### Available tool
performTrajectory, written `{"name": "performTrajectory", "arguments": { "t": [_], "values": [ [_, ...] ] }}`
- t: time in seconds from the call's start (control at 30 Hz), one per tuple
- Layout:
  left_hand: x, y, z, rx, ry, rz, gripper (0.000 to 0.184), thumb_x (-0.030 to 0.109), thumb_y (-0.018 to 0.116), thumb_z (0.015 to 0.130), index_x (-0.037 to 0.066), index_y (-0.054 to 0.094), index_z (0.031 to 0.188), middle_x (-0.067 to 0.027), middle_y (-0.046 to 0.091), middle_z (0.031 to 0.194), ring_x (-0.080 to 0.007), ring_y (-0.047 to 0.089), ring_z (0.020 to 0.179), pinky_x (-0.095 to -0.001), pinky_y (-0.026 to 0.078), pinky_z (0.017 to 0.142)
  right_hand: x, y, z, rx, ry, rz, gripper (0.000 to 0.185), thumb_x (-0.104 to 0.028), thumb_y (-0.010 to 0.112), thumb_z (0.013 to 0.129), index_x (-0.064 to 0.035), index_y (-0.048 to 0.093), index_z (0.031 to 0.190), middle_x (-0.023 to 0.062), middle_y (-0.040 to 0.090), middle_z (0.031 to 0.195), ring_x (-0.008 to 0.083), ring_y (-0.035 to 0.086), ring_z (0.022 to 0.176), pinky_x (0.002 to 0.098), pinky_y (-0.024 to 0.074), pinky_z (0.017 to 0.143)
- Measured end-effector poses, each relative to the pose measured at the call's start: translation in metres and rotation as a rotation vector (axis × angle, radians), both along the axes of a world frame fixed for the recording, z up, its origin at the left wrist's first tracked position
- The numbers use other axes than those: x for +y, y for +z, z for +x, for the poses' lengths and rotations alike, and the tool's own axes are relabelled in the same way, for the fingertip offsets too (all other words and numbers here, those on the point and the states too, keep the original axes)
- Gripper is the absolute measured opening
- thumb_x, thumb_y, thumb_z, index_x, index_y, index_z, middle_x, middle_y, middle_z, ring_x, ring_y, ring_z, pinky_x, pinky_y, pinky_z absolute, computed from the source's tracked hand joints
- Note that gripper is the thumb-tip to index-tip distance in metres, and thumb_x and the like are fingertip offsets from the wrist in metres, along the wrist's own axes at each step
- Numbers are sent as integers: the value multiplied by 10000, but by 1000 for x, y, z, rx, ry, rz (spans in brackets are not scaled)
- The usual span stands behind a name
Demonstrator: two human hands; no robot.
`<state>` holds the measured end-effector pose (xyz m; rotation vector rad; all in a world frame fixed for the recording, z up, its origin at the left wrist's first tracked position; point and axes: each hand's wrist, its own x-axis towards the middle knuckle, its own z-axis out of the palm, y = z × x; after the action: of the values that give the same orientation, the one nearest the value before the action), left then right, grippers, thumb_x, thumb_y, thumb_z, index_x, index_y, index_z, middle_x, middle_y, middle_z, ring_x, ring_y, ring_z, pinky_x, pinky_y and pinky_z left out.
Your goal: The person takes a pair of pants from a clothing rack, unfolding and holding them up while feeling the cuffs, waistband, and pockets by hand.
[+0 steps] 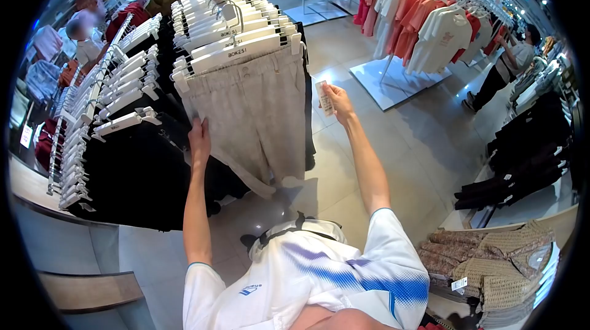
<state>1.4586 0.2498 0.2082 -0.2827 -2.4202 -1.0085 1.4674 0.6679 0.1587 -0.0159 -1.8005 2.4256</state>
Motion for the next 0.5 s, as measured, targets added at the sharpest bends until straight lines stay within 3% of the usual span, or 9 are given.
{"name": "performTrajectory", "arguments": {
  "t": [0.07,0.13,0.17,0.23,0.27,0.37,0.43,0.5],
  "values": [
    [-1,0,0,3,-8,11,226,173,500,950,-2,393,854,-271,464,618,-480,414,649,-412,391,520,-3,-3,-6,3,11,-1,349,-359,616,895,-13,638,934,45,643,725,119,617,647,282,495,593],
    [-1,2,3,6,-16,21,231,178,501,951,3,390,849,-261,454,605,-465,393,615,-403,382,510,1,-22,-25,80,-303,483,318,-307,639,872,-5,613,969,68,641,767,215,639,709,336,506,634],
    [1,4,4,0,-26,23,236,181,503,950,5,385,847,-253,444,596,-450,383,595,-396,374,501,0,-23,-27,86,-299,483,318,-307,639,872,-5,613,969,68,641,767,215,639,709,336,506,634],
    [2,7,5,-2,-30,28,241,185,505,950,8,380,845,-244,435,588,-436,373,574,-390,366,492,-18,0,-14,445,-894,1185,303,-230,656,833,3,590,1016,119,631,904,293,620,844,376,498,727],
    [3,8,5,-45,-25,29,238,186,504,950,3,387,853,-250,426,615,-417,357,590,-379,378,516,-28,11,-11,352,-692,1005,303,-167,660,805,8,577,1038,157,595,1039,314,585,950,392,476,804],
    [0,2,1,-91,-19,-24,246,191,505,951,-2,386,854,-245,411,634,-381,347,592,-366,383,535,-67,24,-11,445,-472,832,342,-160,693,774,14,574,1043,162,597,1024,313,588,956,389,478,820],
    [2,0,3,-86,-24,-83,256,194,507,952,-1,378,849,-235,406,626,-364,354,579,-363,376,529,-82,19,-24,487,-494,878,374,-166,715,755,21,576,1048,157,612,995,303,604,919,368,488,802],
    [6,5,5,-24,-65,-25,246,195,500,953,7,375,857,-259,446,616,-468,449,619,-412,376,512,-86,18,-36,545,-520,917,406,-171,737,736,28,578,1052,153,627,965,293,620,881,347,499,785]
  ]
}}
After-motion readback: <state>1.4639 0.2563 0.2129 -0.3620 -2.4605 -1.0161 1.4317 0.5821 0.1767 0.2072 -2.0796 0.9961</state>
